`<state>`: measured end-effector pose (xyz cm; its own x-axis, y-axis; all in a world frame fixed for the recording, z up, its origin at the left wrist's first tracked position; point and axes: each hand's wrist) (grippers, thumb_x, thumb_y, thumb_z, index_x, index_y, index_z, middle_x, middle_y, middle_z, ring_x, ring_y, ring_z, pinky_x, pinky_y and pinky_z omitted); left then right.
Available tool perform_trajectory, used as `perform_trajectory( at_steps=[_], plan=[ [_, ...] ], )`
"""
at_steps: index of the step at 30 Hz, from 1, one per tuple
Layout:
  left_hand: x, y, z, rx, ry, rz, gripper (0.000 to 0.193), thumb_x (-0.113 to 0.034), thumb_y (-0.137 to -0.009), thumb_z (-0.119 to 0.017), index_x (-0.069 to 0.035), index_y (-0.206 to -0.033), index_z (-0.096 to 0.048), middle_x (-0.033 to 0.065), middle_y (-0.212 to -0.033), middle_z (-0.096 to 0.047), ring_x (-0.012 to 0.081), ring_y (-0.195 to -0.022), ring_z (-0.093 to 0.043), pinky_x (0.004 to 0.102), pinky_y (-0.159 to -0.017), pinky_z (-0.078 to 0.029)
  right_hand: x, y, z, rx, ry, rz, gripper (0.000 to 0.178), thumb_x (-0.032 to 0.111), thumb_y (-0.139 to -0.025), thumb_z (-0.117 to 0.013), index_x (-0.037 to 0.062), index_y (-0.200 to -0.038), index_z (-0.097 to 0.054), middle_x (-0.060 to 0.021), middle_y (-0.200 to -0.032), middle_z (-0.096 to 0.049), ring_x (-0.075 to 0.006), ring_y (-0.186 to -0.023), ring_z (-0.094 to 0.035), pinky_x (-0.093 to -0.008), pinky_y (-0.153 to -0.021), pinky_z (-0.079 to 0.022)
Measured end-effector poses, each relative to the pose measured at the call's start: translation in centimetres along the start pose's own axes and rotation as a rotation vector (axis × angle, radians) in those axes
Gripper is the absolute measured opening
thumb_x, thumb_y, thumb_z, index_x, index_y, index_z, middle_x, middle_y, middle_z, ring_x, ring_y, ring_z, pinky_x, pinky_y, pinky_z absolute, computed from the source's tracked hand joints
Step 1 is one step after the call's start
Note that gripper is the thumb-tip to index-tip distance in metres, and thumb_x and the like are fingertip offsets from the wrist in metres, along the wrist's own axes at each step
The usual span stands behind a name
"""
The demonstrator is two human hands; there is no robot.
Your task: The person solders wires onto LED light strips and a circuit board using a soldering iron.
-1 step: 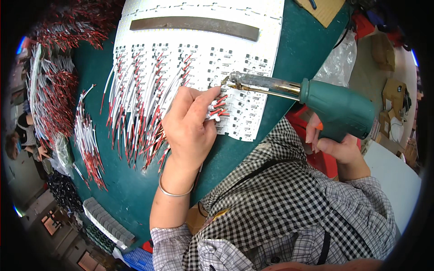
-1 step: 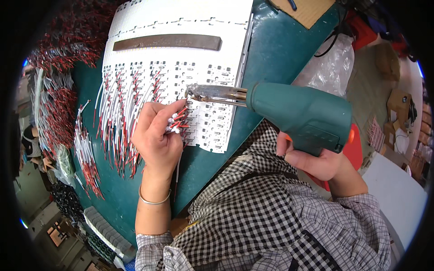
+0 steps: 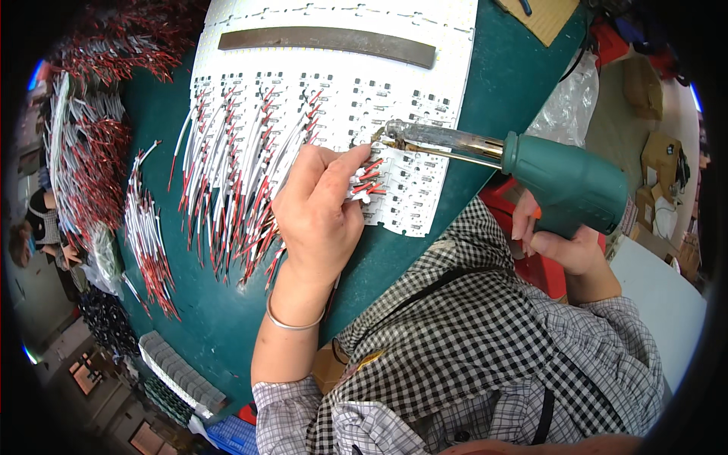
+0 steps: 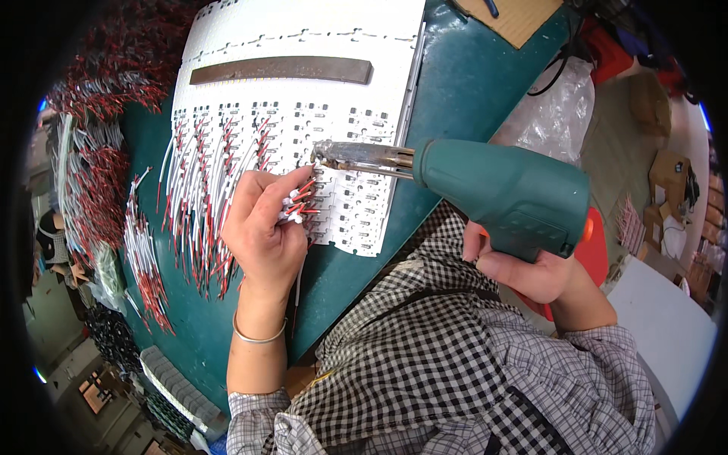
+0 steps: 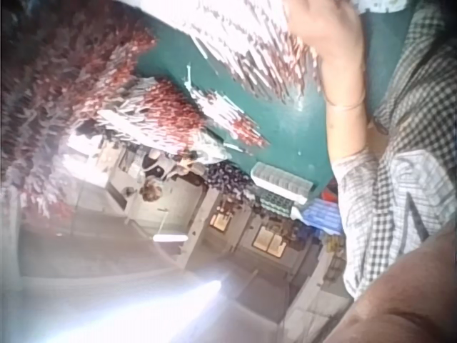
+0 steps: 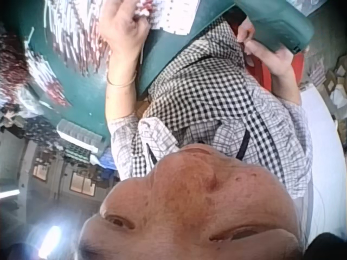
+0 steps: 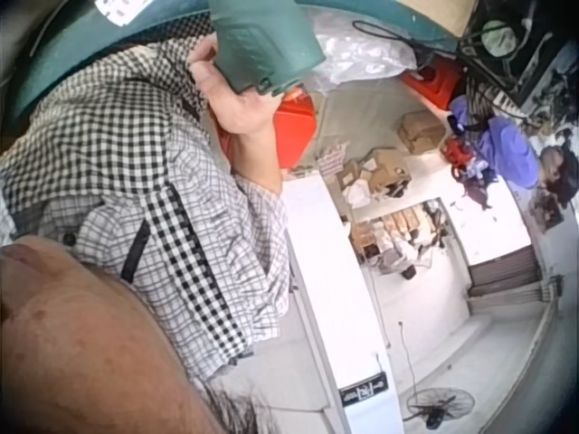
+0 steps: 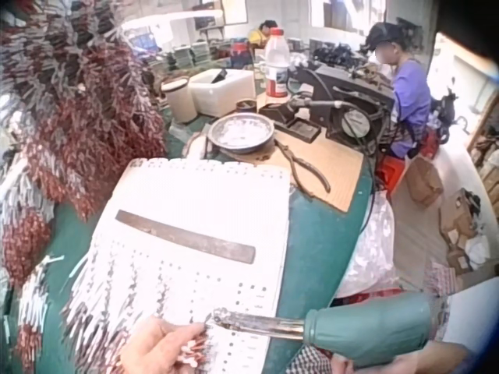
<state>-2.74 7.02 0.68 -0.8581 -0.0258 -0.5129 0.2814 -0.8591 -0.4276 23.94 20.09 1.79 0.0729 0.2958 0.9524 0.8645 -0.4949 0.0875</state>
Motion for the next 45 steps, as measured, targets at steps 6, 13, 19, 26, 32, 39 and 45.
perform_trajectory(
  at_steps=[6, 13, 19, 26, 32, 39, 45],
  plan=[
    [-0.3, 0.3, -0.1, 0.007, -0.075, -0.035, 0.051, 0.013, -0.053, -0.055, -0.002, -0.100, -0.066, 0.0074, -0.076, -0.054, 0.0214, -0.059, -0.056, 0.0326, -0.048, -0.046, -0.6, 0.0, -0.1, 0.036, 0.230, 0.030, 0.039, 0.013, -0.082, -0.065, -0.0019, -0.115, -0.049, -0.0142, -0.087, -0.059, -0.0144, -0.063, -0.057, -0.0233, -0.056, -0.048],
    [-0.4, 0.2, 0.0, 0.024, -0.094, -0.066, 0.050, 0.012, -0.054, -0.056, 0.000, -0.102, -0.064, 0.0077, -0.078, -0.054, 0.0215, -0.058, -0.056, 0.0331, -0.048, -0.046, -1.2, -0.2, 1.3, 0.146, 0.433, 0.193, 0.050, 0.017, -0.077, -0.071, -0.0040, -0.118, -0.050, -0.0111, -0.091, -0.058, -0.0149, -0.065, -0.058, -0.0222, -0.055, -0.048],
    [-0.5, 0.1, 0.2, 0.041, -0.111, -0.078, 0.050, 0.012, -0.054, -0.056, -0.001, -0.102, -0.064, 0.0077, -0.079, -0.054, 0.0216, -0.058, -0.056, 0.0325, -0.048, -0.046, 0.7, 0.1, 0.6, -0.116, -0.012, 0.065, 0.056, 0.006, -0.075, -0.070, -0.0057, -0.125, -0.047, -0.0212, -0.120, -0.054, -0.0199, -0.074, -0.061, -0.0264, -0.058, -0.052],
    [-1.0, -0.4, 1.7, 0.104, -0.107, -0.069, 0.050, 0.012, -0.058, -0.057, -0.002, -0.105, -0.063, 0.0107, -0.085, -0.057, 0.0245, -0.072, -0.059, 0.0343, -0.059, -0.049, 0.9, -0.3, 1.0, -0.112, 0.001, 0.141, 0.061, 0.011, -0.073, -0.072, -0.0044, -0.127, -0.046, -0.0228, -0.120, -0.055, -0.0213, -0.076, -0.062, -0.0267, -0.058, -0.052],
    [-1.8, -1.2, 2.8, -0.081, -0.110, 0.034, 0.025, 0.009, -0.081, -0.059, 0.001, -0.104, -0.063, 0.0119, -0.082, -0.063, 0.0182, -0.067, -0.061, 0.0264, -0.061, -0.050, 0.9, -1.1, 1.1, -0.078, -0.033, 0.155, 0.060, 0.008, -0.073, -0.072, -0.0043, -0.126, -0.047, -0.0229, -0.120, -0.055, -0.0211, -0.077, -0.062, -0.0266, -0.059, -0.053],
    [-0.1, -1.1, 1.1, -0.049, -0.147, 0.017, 0.033, 0.016, -0.067, -0.059, -0.003, -0.093, -0.066, 0.0082, -0.079, -0.061, 0.0176, -0.065, -0.061, 0.0267, -0.057, -0.047, 0.5, -1.9, -0.6, -0.274, 0.005, 0.171, 0.064, 0.027, -0.072, -0.080, -0.0124, -0.113, -0.050, -0.0150, -0.099, -0.056, -0.0143, -0.055, -0.056, -0.0217, -0.042, -0.044],
    [0.0, -1.1, 0.8, -0.056, -0.150, -0.044, 0.056, 0.015, -0.054, -0.054, -0.004, -0.105, -0.068, 0.0080, -0.076, -0.059, 0.0202, -0.062, -0.058, 0.0308, -0.054, -0.048, 0.8, -1.9, -0.1, -0.297, 0.008, 0.132, 0.065, 0.028, -0.071, -0.081, -0.0116, -0.113, -0.050, -0.0148, -0.098, -0.057, -0.0141, -0.054, -0.056, -0.0214, -0.043, -0.044]
  ],
)
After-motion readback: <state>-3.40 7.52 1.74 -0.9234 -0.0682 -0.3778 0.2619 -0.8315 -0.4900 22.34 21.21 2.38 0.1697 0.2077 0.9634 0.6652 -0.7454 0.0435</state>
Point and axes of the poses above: each hand's wrist, its own y-axis away from the middle knuckle, its own z-axis out of the back of the hand, x = y × z
